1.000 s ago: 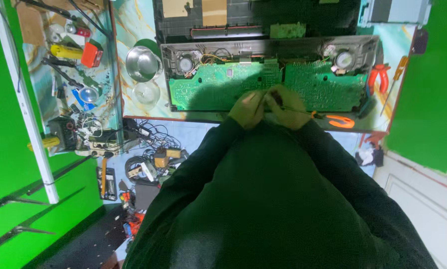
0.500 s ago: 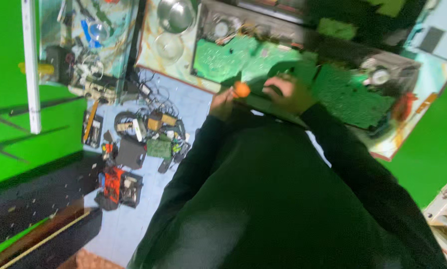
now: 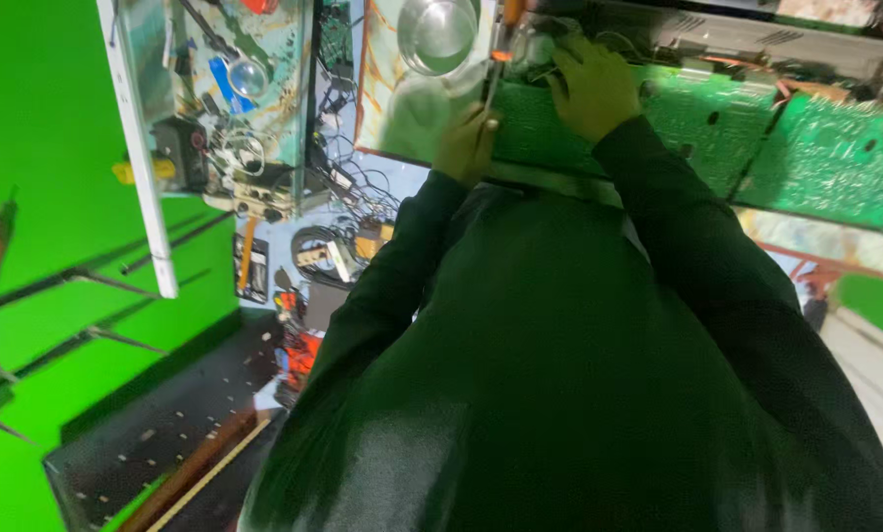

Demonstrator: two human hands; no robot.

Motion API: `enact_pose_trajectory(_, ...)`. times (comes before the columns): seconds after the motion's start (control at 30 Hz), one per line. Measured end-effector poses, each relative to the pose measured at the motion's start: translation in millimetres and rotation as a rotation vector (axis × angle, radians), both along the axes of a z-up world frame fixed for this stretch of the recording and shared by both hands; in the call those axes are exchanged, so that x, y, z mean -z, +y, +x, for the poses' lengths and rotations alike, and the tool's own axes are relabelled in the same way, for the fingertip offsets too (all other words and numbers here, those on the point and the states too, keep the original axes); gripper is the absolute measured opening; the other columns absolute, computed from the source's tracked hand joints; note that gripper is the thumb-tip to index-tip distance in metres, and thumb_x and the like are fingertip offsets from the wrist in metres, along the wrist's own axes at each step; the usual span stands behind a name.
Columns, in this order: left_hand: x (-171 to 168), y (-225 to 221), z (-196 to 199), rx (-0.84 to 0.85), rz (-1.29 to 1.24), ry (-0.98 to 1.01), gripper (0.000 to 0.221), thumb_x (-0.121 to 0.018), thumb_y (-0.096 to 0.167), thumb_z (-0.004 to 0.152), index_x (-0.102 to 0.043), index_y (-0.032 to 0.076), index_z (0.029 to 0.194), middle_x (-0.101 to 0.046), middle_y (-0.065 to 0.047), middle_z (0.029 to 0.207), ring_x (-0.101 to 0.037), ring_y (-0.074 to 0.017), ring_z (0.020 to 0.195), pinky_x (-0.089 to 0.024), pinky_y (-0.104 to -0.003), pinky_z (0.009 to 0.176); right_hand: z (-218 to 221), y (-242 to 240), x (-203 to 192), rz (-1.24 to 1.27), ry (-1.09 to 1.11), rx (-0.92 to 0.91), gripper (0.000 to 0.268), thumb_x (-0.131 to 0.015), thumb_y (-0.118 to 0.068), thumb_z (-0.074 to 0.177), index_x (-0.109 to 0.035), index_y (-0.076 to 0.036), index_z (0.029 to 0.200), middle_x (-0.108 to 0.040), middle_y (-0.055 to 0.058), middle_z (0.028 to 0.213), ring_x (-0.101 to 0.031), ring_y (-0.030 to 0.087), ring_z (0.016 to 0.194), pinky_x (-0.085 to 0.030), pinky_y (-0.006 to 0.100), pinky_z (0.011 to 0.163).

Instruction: The person uses a screwdriver to remove and replace screws on a circuit board inside a digital keyboard. They pick up small screws, place them into designated holes on the green PCB, and tighten them by hand with the tool.

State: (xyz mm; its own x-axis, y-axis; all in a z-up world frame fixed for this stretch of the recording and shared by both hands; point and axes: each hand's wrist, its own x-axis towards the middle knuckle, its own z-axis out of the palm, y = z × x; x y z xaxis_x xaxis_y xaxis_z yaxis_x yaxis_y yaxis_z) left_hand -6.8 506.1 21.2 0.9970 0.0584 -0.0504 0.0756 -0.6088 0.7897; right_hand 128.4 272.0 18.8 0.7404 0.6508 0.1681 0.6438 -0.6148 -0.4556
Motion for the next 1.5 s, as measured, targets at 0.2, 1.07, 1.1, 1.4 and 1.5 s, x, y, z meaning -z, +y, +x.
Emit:
enact_pose_trajectory(0.2, 21, 19, 43, 0.132, -0.026, -0.162, 0.036, -0.05, 0.027, 0.11, -0.066, -0.001, 0.125, -0.052, -0.021, 0.148, -0.057, -0.0401, 0.132, -0.049, -0.041, 0.109, 0, 22, 33, 0.006, -0.073, 0.11, 0.024, -0.071, -0.028, 0.1, -0.068, -0.008, 0.114, -0.069, 0.014, 0.106, -0.068, 0.033, 0.091, -0.054, 0.044, 0.072)
enact_pose_trajectory(1.07, 10, 16, 57, 0.257, -0.127, -0.006, 0.04, -0.05, 0.033, 0.107, -0.067, 0.001, 0.123, -0.062, -0.019, 0.137, -0.065, -0.0368, 0.116, -0.052, -0.042, 0.097, -10, -11, 17, -0.13, -0.358, 0.507, 0.016, -0.065, -0.018, 0.101, -0.067, -0.004, 0.108, -0.07, 0.021, 0.1, -0.066, 0.04, 0.095, -0.049, 0.051, 0.087)
enact_pose_trajectory(1.1, 10, 13, 59, 0.287, -0.12, -0.023, 0.039, -0.049, 0.034, 0.109, -0.068, 0.003, 0.122, -0.063, -0.018, 0.135, -0.065, -0.0364, 0.117, -0.052, -0.041, 0.099, -9, -17, 16, -0.092, -0.251, 0.482, 0.015, -0.065, -0.015, 0.103, -0.069, -0.003, 0.112, -0.069, 0.023, 0.1, -0.064, 0.042, 0.094, -0.048, 0.052, 0.087)
enact_pose_trajectory(1.4, 14, -21, 91, 0.333, -0.133, -0.105, 0.044, -0.039, 0.039, 0.114, -0.068, 0.01, 0.13, -0.066, -0.018, 0.13, -0.066, -0.0373, 0.119, -0.052, -0.043, 0.103, -4, -30, 14, 0.088, -0.073, 0.418, 0.015, -0.071, -0.012, 0.102, -0.075, -0.004, 0.115, -0.07, 0.023, 0.099, -0.062, 0.046, 0.093, -0.047, 0.053, 0.088)
enact_pose_trajectory(1.5, 2, -29, 95, 0.326, -0.098, -0.008, 0.046, -0.037, 0.04, 0.112, -0.066, 0.012, 0.133, -0.067, -0.018, 0.126, -0.066, -0.0384, 0.114, -0.052, -0.045, 0.097, 1, -35, 16, 0.15, 0.014, 0.439, 0.013, -0.072, -0.01, 0.105, -0.076, -0.007, 0.116, -0.072, 0.021, 0.103, -0.064, 0.044, 0.094, -0.049, 0.051, 0.087)
